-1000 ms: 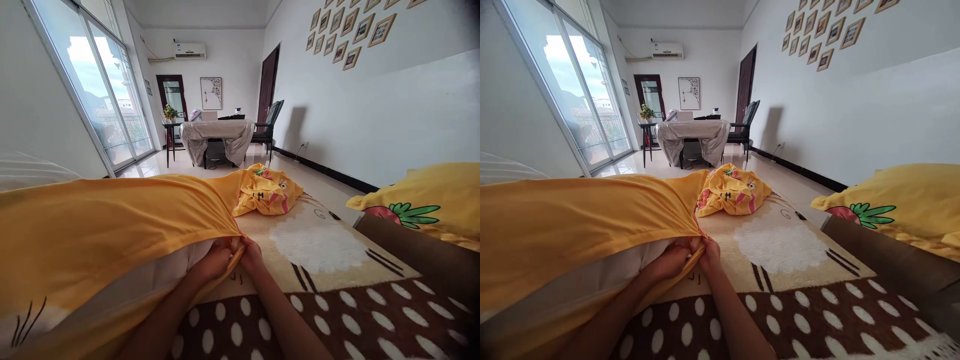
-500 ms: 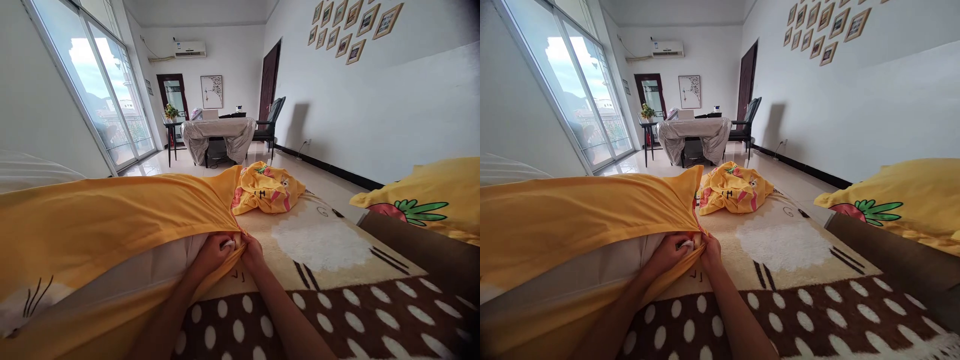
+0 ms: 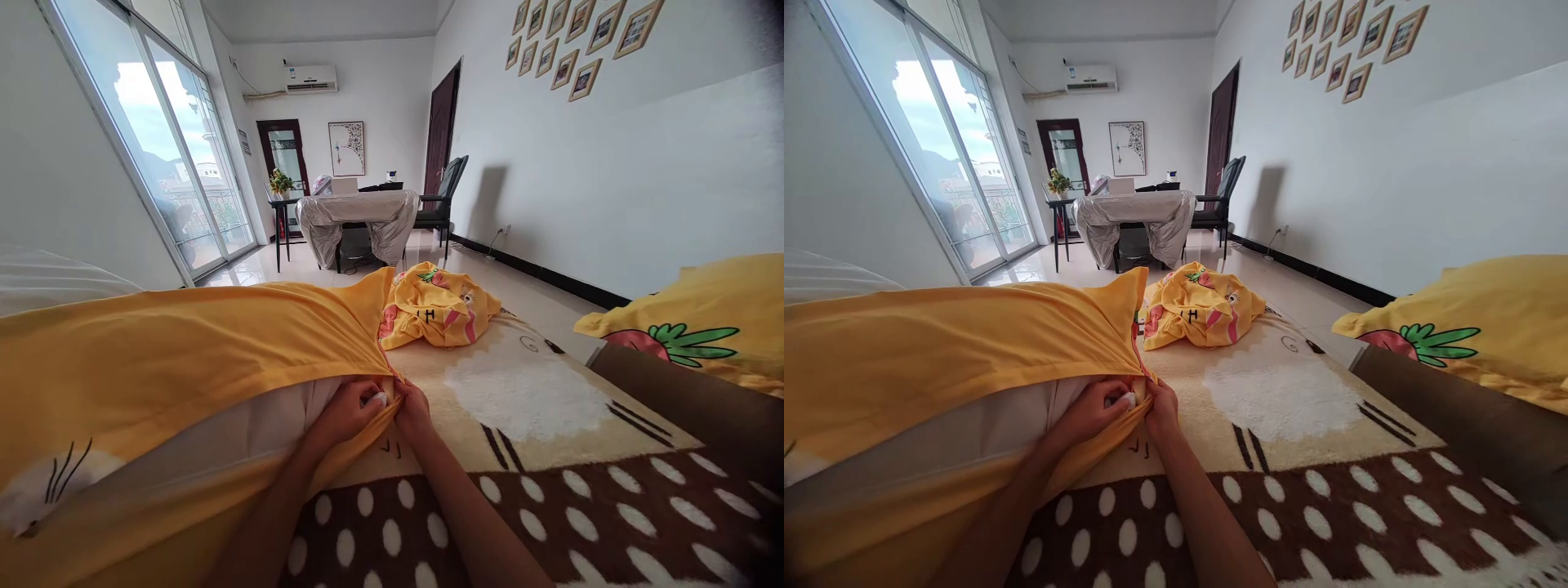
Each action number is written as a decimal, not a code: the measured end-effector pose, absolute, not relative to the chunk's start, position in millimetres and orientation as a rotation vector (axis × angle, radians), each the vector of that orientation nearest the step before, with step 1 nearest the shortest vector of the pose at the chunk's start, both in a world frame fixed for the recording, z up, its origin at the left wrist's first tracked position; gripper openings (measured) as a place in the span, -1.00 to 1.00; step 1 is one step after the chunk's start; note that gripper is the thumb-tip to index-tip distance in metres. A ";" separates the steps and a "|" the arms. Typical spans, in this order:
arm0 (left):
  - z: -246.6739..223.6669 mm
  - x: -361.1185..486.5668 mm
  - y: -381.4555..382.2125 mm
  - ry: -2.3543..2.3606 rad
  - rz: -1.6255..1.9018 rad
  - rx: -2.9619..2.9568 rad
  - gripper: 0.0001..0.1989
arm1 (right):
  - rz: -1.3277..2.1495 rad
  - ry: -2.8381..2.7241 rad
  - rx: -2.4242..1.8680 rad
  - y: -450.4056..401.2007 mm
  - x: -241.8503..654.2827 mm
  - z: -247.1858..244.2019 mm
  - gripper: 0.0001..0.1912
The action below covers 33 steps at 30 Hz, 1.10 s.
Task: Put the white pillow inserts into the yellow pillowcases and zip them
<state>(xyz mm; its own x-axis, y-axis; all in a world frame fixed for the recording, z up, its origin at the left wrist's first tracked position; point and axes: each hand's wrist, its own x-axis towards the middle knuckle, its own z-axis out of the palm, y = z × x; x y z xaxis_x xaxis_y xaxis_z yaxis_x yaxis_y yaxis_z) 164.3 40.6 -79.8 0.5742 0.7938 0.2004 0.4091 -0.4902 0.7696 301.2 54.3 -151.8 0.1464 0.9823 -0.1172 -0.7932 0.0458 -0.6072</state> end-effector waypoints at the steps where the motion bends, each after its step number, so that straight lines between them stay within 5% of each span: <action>1: -81.1 164.6 41.5 0.962 0.741 2.120 -0.78 | 1.407 -0.379 -0.626 53.8 301.0 -151.1 -0.88; 33: -86.7 173.4 48.3 1.312 0.673 2.160 -0.83 | 1.162 -0.700 -0.835 44.4 292.2 -145.6 -0.74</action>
